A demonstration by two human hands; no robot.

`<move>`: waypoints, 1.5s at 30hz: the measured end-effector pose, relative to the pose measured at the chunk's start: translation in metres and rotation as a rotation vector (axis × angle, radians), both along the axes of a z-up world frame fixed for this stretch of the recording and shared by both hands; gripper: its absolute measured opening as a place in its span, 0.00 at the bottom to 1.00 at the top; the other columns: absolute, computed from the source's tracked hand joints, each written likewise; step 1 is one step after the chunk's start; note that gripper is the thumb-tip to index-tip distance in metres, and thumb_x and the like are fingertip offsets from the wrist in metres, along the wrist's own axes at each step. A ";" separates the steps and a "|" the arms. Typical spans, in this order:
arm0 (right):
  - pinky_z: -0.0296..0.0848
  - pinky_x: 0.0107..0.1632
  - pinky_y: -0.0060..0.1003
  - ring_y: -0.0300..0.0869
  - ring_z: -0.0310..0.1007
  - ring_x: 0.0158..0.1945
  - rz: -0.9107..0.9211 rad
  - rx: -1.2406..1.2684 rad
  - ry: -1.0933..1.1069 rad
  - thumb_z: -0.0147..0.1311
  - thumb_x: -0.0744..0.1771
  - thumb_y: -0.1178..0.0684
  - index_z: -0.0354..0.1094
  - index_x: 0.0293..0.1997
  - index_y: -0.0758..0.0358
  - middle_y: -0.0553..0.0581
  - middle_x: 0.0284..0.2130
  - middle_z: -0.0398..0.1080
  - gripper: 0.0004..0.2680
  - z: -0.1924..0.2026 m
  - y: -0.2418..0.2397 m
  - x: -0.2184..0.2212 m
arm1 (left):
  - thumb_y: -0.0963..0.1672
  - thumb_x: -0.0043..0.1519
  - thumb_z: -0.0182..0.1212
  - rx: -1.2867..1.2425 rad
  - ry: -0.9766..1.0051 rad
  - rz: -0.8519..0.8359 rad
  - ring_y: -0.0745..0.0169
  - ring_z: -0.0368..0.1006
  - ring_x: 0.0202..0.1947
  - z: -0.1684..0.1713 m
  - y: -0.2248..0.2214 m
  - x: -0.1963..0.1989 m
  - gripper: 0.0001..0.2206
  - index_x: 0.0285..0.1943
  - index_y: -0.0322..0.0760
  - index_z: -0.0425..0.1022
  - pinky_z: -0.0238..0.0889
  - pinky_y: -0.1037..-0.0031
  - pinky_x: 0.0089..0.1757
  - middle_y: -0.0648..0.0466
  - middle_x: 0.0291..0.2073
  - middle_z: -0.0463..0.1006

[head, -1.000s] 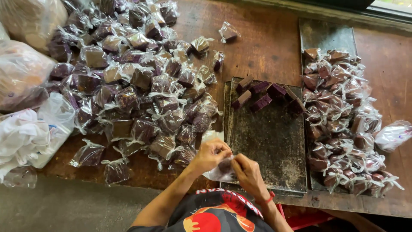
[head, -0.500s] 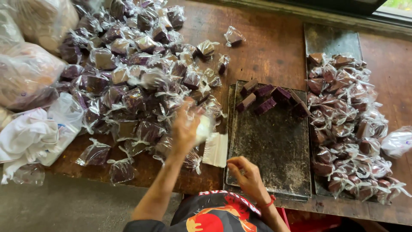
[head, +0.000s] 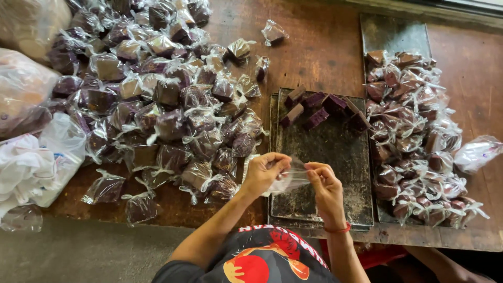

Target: The person packages purple cake slices by hand, sliding each slice into a plastic bag and twisting it closed before placing it on a table. Nearby, another person fills a large plastic bag with cakes.

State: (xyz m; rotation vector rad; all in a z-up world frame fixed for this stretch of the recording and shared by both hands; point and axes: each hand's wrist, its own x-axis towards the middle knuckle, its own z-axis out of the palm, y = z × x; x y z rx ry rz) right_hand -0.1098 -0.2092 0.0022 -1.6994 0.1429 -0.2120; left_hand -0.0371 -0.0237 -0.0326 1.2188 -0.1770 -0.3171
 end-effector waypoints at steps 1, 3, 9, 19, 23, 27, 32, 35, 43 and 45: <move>0.71 0.53 0.34 0.39 0.70 0.50 -0.008 -0.041 -0.008 0.53 0.70 0.59 0.70 0.37 0.70 0.61 0.51 0.72 0.06 0.000 0.000 0.000 | 0.43 0.62 0.67 0.043 -0.036 -0.015 0.76 0.76 0.30 -0.005 0.001 0.000 0.09 0.46 0.32 0.82 0.71 0.84 0.32 0.56 0.33 0.84; 0.73 0.52 0.36 0.40 0.72 0.50 -0.026 -0.125 -0.022 0.55 0.69 0.58 0.71 0.37 0.69 0.60 0.50 0.73 0.05 0.002 0.003 0.002 | 0.43 0.63 0.69 0.070 -0.040 -0.010 0.76 0.73 0.29 -0.015 -0.001 -0.001 0.08 0.43 0.30 0.82 0.67 0.84 0.31 0.55 0.31 0.82; 0.70 0.53 0.38 0.51 0.67 0.55 -0.195 -0.776 -0.329 0.65 0.63 0.57 0.70 0.37 0.70 0.63 0.51 0.69 0.08 0.018 0.025 0.001 | 0.41 0.62 0.69 -0.207 0.162 0.020 0.76 0.72 0.30 -0.034 -0.015 -0.007 0.06 0.44 0.36 0.77 0.66 0.85 0.32 0.57 0.33 0.81; 0.75 0.43 0.33 0.39 0.74 0.41 -0.129 -0.375 -0.107 0.55 0.68 0.60 0.72 0.37 0.68 0.56 0.44 0.75 0.03 -0.024 0.011 0.005 | 0.41 0.62 0.67 -0.535 0.388 -0.123 0.68 0.78 0.36 -0.001 -0.005 -0.016 0.08 0.46 0.39 0.73 0.73 0.78 0.37 0.56 0.34 0.81; 0.75 0.42 0.33 0.36 0.72 0.39 -0.245 -0.322 -0.029 0.53 0.68 0.59 0.71 0.36 0.66 0.54 0.42 0.72 0.04 -0.033 -0.006 0.012 | 0.43 0.64 0.67 -0.472 0.239 -0.039 0.68 0.74 0.29 0.007 0.012 0.004 0.07 0.47 0.38 0.75 0.69 0.79 0.31 0.54 0.32 0.80; 0.70 0.38 0.33 0.36 0.66 0.35 -0.329 -0.359 -0.111 0.54 0.70 0.58 0.70 0.41 0.65 0.54 0.40 0.69 0.03 -0.008 0.006 0.005 | 0.42 0.63 0.67 -0.098 -0.007 0.291 0.69 0.74 0.31 0.003 -0.004 -0.001 0.08 0.49 0.37 0.76 0.67 0.82 0.31 0.54 0.33 0.80; 0.72 0.40 0.29 0.34 0.70 0.39 -0.091 -0.366 -0.186 0.60 0.66 0.58 0.72 0.38 0.68 0.53 0.41 0.70 0.04 0.011 0.034 0.005 | 0.40 0.61 0.68 -0.313 0.201 0.124 0.72 0.73 0.33 -0.003 -0.026 -0.023 0.13 0.54 0.37 0.77 0.64 0.83 0.33 0.55 0.35 0.80; 0.71 0.40 0.28 0.33 0.69 0.39 -0.053 -0.174 -0.078 0.59 0.67 0.60 0.72 0.38 0.70 0.53 0.40 0.70 0.03 0.003 0.029 0.004 | 0.40 0.57 0.65 -0.543 0.608 0.041 0.67 0.78 0.34 0.000 -0.022 -0.027 0.14 0.51 0.38 0.74 0.74 0.75 0.38 0.54 0.34 0.82; 0.70 0.33 0.29 0.35 0.70 0.30 -0.210 -0.431 -0.103 0.60 0.65 0.62 0.72 0.35 0.68 0.54 0.36 0.72 0.02 -0.007 0.029 0.006 | 0.42 0.68 0.67 -0.453 0.200 -0.126 0.72 0.71 0.39 -0.026 0.003 -0.027 0.11 0.57 0.35 0.75 0.68 0.79 0.41 0.55 0.43 0.74; 0.71 0.34 0.29 0.35 0.71 0.31 -0.190 -0.419 -0.126 0.60 0.65 0.63 0.72 0.36 0.68 0.54 0.36 0.72 0.01 0.001 0.027 0.005 | 0.40 0.66 0.66 -0.073 -0.183 -0.097 0.71 0.73 0.40 -0.017 0.010 -0.021 0.09 0.55 0.35 0.78 0.70 0.78 0.41 0.54 0.48 0.74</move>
